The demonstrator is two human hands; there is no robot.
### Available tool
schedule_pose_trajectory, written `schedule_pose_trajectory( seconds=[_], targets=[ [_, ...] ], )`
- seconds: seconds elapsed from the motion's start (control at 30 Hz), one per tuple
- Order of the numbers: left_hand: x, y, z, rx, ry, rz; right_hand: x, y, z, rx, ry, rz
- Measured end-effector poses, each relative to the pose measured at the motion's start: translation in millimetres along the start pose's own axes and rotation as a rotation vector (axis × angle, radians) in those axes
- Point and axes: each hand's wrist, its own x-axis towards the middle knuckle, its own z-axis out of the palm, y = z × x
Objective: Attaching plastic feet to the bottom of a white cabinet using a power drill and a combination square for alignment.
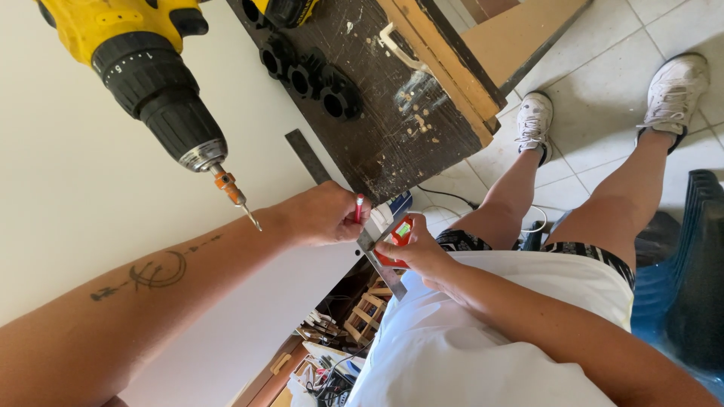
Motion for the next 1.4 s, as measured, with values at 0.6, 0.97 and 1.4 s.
schedule_pose_trajectory(
  seconds=[0.6,0.97,1.4],
  targets=[
    [13.9,6.0,-3.8,-0.007,-0.01,-0.045,8.4,-4.5,-9.9,0.001,0.012,-0.005],
    [23.6,6.3,-5.2,0.001,-0.009,-0.063,20.2,-0.9,-19.0,0.026,0.034,0.004],
    [24.9,3.3,-3.3,0.025,-0.007,-0.032,25.7,5.7,-22.4,0.059,0.036,-0.001]
  ],
)
